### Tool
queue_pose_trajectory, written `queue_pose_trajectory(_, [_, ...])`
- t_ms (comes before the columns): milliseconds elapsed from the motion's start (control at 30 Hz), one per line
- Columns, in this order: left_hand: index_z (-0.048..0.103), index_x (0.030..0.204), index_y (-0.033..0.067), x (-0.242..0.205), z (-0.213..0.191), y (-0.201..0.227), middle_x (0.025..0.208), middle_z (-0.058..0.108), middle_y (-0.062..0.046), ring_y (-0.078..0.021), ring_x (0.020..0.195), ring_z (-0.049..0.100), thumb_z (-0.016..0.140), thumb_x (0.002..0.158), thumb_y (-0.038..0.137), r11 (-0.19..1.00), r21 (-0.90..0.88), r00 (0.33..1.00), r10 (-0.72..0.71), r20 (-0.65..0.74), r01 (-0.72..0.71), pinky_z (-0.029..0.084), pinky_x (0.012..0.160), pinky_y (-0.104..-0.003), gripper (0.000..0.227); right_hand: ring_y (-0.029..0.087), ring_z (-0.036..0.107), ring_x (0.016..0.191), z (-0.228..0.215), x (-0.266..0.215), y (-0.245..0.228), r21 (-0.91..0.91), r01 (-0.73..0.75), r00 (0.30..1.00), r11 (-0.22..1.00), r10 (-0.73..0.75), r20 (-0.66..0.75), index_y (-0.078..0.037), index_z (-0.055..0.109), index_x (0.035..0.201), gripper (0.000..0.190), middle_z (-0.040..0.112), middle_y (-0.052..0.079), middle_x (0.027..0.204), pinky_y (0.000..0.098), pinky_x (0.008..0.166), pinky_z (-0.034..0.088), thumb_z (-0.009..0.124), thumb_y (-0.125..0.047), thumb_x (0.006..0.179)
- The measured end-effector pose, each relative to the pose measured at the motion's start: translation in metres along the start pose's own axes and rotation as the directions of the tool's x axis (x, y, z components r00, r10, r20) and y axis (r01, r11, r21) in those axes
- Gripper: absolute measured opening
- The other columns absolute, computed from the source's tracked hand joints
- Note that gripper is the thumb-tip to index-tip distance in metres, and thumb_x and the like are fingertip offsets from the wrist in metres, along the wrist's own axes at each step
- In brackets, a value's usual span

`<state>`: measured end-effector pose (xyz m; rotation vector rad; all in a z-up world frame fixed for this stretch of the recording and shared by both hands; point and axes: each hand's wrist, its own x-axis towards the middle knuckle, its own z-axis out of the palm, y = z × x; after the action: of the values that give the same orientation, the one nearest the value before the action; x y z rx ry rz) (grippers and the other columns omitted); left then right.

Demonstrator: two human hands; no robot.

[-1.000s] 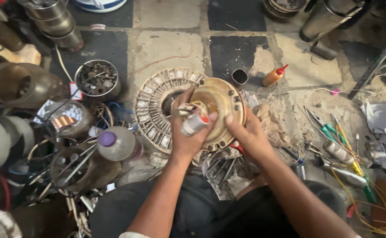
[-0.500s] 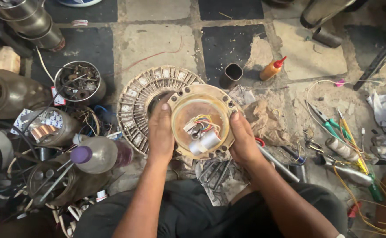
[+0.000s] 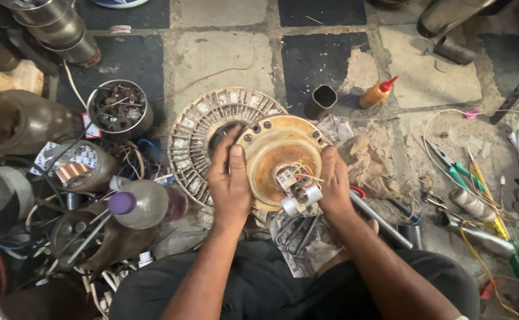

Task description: The person sits on the floor and uses a hammer to tap a metal plate, then uses scissors to cut a small piece of material. They assemble a motor stator with a rotor, securing the components by repeatedly tapping them with a hammer.

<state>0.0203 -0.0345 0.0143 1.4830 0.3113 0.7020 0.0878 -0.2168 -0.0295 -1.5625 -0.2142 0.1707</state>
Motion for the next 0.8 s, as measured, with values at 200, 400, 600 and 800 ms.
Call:
queue_pose_trajectory(200, [0.068,0.132,0.0013,0.003,-0.008,0.002,0.121,0.075,-0.011,-0.0157,0.111,0.068,0.055,0.109,0.019,0.998,0.061,1.0,0.028,-0.009,-0.028,0.053,0.1,-0.029,0.031,0.014,0.067,0.089,0.005,-0.005,0.0,-0.062,0.002,1.0,0.998,0.0,0.024,0.002,0.065,0.118,0.064,0.072,0.008,0.099,0.0293,0.079,0.055,0.029,-0.051,0.111])
queue_pose_trajectory(400, [0.068,0.131,0.0019,0.003,-0.005,-0.01,0.122,0.074,-0.01,-0.0154,0.114,0.067,0.055,0.109,0.02,0.999,0.026,0.999,-0.04,-0.027,0.041,0.052,0.101,-0.029,0.032,0.015,0.066,0.092,0.003,-0.003,0.001,-0.099,-0.027,1.0,0.995,0.027,0.001,0.001,0.065,0.117,0.062,0.071,0.008,0.102,0.0297,0.083,0.054,0.03,-0.05,0.111])
queue_pose_trajectory(600, [0.071,0.126,0.0007,0.021,-0.016,-0.04,0.118,0.075,-0.012,-0.0175,0.107,0.067,0.055,0.105,0.017,0.981,-0.029,0.971,-0.193,-0.14,0.191,0.052,0.097,-0.031,0.031,0.014,0.062,0.108,0.008,-0.001,-0.002,-0.048,-0.121,0.985,0.992,0.126,0.119,0.001,0.06,0.13,0.044,0.069,0.006,0.116,0.0286,0.096,0.047,0.037,-0.03,0.107])
queue_pose_trajectory(800, [0.068,0.126,-0.0005,0.05,-0.047,-0.044,0.119,0.074,-0.018,-0.0271,0.111,0.07,0.048,0.101,0.012,0.974,0.159,0.975,-0.13,-0.18,0.16,0.051,0.1,-0.036,0.034,0.017,0.063,0.077,0.038,0.033,-0.017,-0.217,-0.182,0.945,0.959,0.231,0.23,-0.001,0.06,0.138,0.043,0.069,0.009,0.098,0.0311,0.071,0.051,0.045,-0.022,0.103])
